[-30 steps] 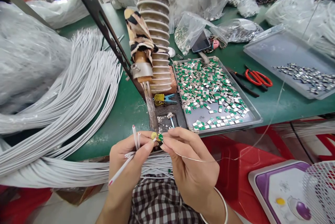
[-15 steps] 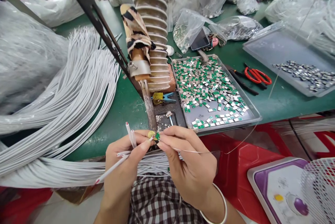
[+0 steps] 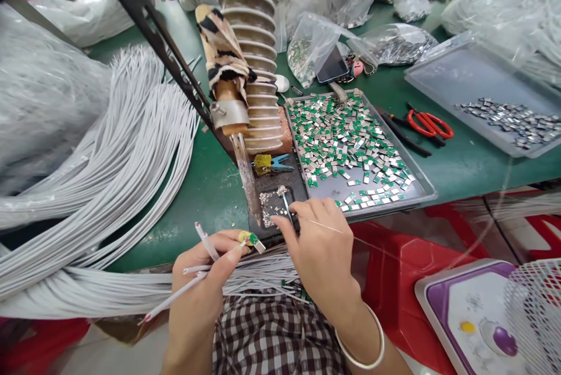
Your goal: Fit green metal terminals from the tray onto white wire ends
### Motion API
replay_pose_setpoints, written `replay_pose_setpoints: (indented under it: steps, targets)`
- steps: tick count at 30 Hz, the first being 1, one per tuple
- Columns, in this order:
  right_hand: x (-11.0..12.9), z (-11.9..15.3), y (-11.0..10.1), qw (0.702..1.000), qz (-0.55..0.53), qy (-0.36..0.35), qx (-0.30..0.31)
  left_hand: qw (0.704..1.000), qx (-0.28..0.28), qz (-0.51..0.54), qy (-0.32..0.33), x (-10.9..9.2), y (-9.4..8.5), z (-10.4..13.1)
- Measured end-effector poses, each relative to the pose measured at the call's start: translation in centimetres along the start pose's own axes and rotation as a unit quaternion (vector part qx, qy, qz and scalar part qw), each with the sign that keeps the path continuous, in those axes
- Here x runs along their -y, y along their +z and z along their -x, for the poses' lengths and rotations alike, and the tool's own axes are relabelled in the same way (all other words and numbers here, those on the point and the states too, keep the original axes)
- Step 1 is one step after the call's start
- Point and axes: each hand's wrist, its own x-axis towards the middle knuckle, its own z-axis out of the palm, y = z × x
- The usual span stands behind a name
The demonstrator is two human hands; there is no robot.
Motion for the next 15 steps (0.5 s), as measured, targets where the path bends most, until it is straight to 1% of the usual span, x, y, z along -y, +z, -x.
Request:
replay_pose_setpoints:
  steps: [2, 4, 5, 7, 8, 9, 11, 13, 15]
  targets:
    - [0.0, -0.2, 0.5, 1.000, 0.020, -0.005, 0.014, 1.000, -0.012, 0.009, -0.005, 0.1, -0.4, 0.4]
    - [0.3, -0.3, 0.5, 1.000, -0.005, -0.003, 0.008, 0.999, -0.019, 0.031, -0.006, 0.0, -0.7, 0.9]
    - [0.5, -0.4, 0.1, 1.000, -0.028, -0.001, 0.007, 0.999, -0.022, 0.045, -0.006, -0.1, -0.8, 1.1]
    - [1.0, -0.5, -0.8, 0.993, -0.115, 0.020, 0.031, 0.997, -0.024, 0.069, -0.010, -0.2, -1.0, 1.4]
    - [1.1, -0.6, -1.4, 0.981, -0.178, 0.042, 0.057, 0.997, -0.027, 0.077, -0.014, -0.3, -1.1, 1.5]
    - [1.2, -0.6, -1.9, 0.963, -0.246, 0.070, 0.086, 0.996, -0.031, 0.082, -0.017, -0.3, -1.1, 1.7]
    - [1.3, -0.8, -2.7, 0.915, -0.360, 0.128, 0.131, 0.995, -0.045, 0.087, -0.022, -0.4, -1.1, 1.8]
    - [1.2, -0.8, -3.1, 0.882, -0.413, 0.174, 0.143, 0.995, -0.048, 0.087, -0.019, -0.3, -1.1, 1.9]
    - [1.2, -0.8, -3.1, 0.864, -0.438, 0.206, 0.142, 0.996, -0.041, 0.084, -0.014, -0.2, -1.1, 1.8]
